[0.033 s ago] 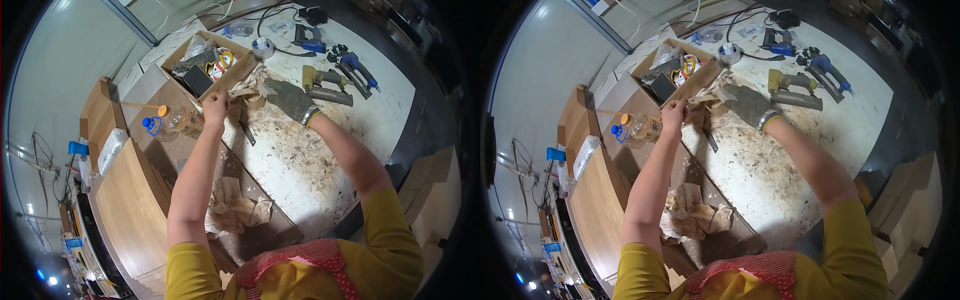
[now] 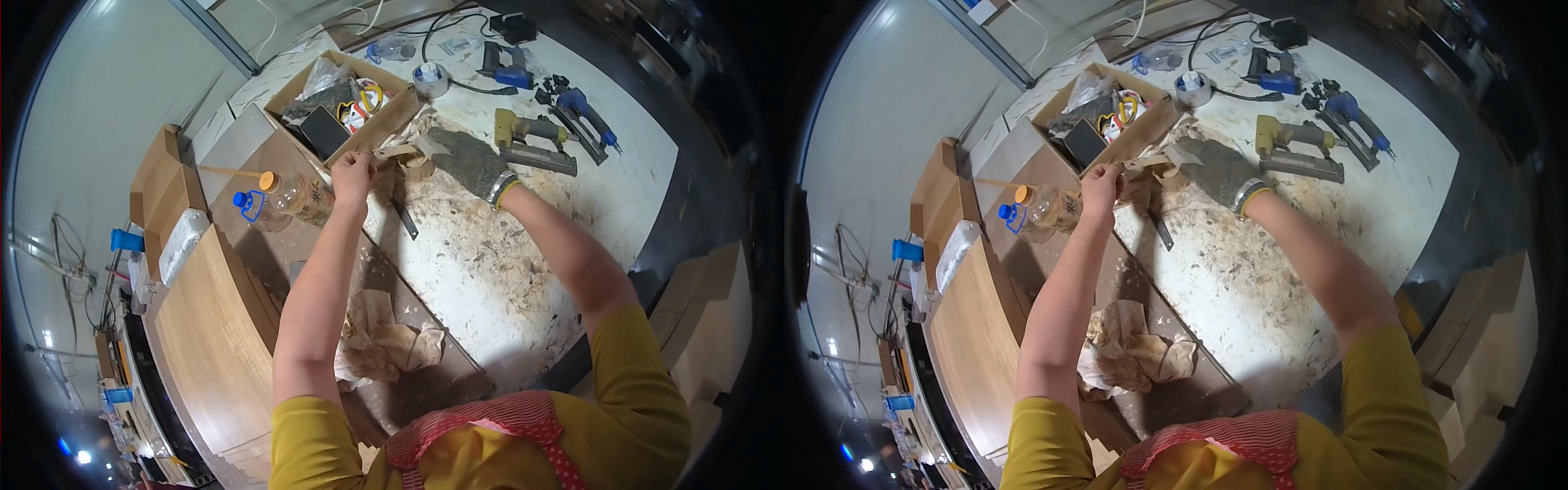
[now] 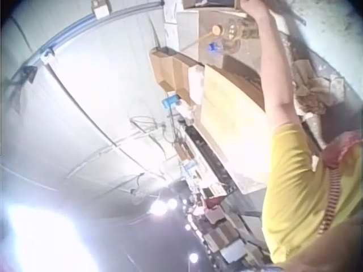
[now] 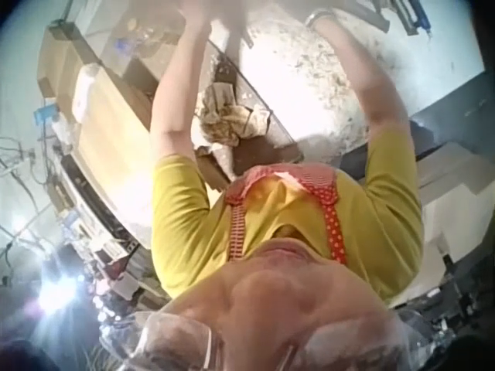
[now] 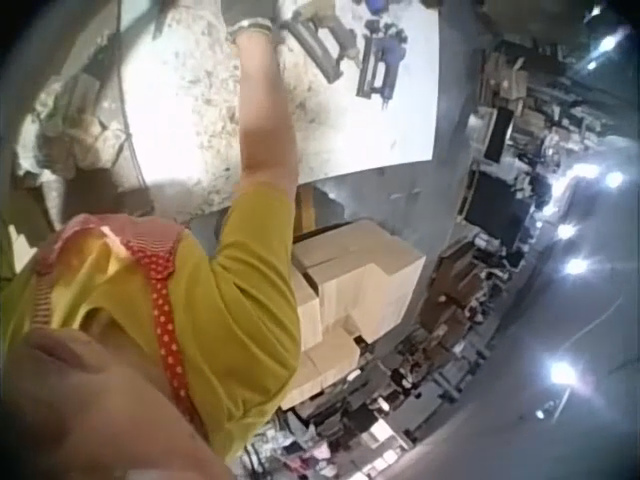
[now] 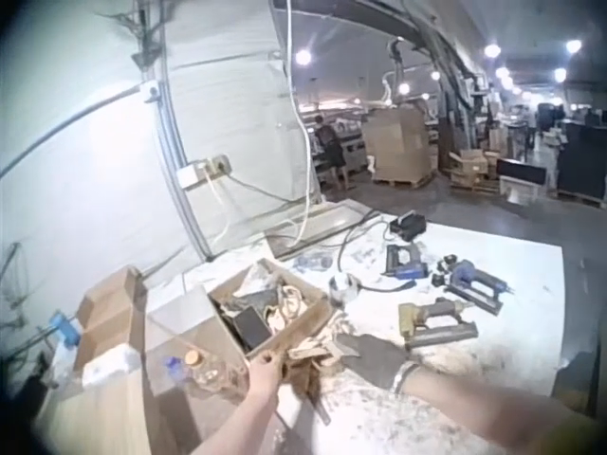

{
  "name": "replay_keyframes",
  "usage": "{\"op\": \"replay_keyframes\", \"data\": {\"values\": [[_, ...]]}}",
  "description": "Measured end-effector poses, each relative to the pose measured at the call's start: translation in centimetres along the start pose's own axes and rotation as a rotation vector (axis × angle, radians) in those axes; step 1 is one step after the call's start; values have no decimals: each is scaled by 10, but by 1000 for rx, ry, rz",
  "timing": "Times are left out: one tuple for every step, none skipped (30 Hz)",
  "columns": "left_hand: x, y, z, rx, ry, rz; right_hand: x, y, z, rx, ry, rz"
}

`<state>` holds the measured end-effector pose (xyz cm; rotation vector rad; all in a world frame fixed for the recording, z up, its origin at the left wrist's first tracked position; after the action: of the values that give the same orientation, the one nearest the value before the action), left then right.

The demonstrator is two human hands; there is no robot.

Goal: The person wipes the surface of a stack of wooden slats with a cloth. They repeatedly flip the stack over to clean both sides and wipe the edges. The person wears gloves and works at a table in a workshop environment.

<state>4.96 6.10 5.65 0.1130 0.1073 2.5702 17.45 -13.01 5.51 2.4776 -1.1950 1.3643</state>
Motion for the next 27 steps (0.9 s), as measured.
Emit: {"op": "replay_keyframes", "data": {"values": [[-1, 2, 2, 22, 24, -2, -2, -5, -7, -18, 5, -18], [1, 0, 2, 30, 15, -8, -1, -8, -19, -33, 6, -38], [2, -1, 2, 33, 30, -2, -1, -10, -29, -49, 7, -58], [1, -1, 2, 35, 44, 4, -2, -12, -35, -26, 50, -79], [1, 0, 3, 38, 56, 7, -5, -14, -35, -21, 109, -101], [3, -2, 3, 19, 36, 12, -6, -16, -34, -15, 169, -122], [5, -4, 2, 19, 23, 22, -8, -17, -32, -9, 228, -143], [6, -4, 1, 21, 13, 33, -7, -17, -32, -5, 236, -121], [7, -5, -1, 23, 4, 45, -7, -16, -34, 17, 231, -86], [7, -7, -2, 13, 0, 36, -7, -14, -37, 39, 225, -51], [5, -8, -4, 4, -5, 27, -6, -12, -38, 61, 218, -16], [3, -9, -6, -5, -10, 18, -12, -12, -33, 78, 281, 15], [3, -10, -10, 2, 14, 28, -11, -11, -27, 36, 195, 5], [4, -10, -13, 9, 36, 39, -7, -11, -25, -7, 106, -6], [4, -11, -16, 16, 58, 51, -5, -11, -22, -49, 18, -18], [6, -10, -20, 59, 114, 60, -9, -9, -12, -256, -261, -49], [7, -8, -24, 121, 170, 65, -16, -4, 0, -469, -540, -76], [7, -6, -27, 182, 226, 71, -24, 2, 8, -681, -819, -103], [7, -4, -31, 243, 282, 78, -32, 9, 15, -894, -1099, -129], [7, -1, -37, 306, 339, 83, -31, 16, 10, -852, -1352, -153], [3, 3, -41, 370, 396, 79, -35, 12, 23, -522, -1211, -118], [-5, 8, -45, 436, 449, 64, -51, 11, 47, -206, -1047, -73], [-9, 12, -50, 481, 472, 52, -59, 12, 54, -110, -964, -69], [-15, 17, -55, 524, 495, 37, -65, 13, 60, -14, -879, -54], [-22, 23, -60, 568, 518, 20, -69, 15, 66, 77, -793, -31], [-25, 26, -69, 581, 548, 2, -74, 14, 66, 22, -808, -20], [-20, 31, -71, 584, 521, 12, -58, 14, 28, 191, -244, -36]]}}
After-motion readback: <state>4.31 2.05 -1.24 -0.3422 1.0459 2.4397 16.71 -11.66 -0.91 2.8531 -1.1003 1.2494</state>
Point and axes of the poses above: each hand's wrist, its own y-axis away from the middle knuckle, its own x-axis out of the back of the hand, z = x × y, the point moved 5 cm from there along -y, towards the middle knuckle, and after that the axes turned 11 degrees about z, right-handed, at the moved point
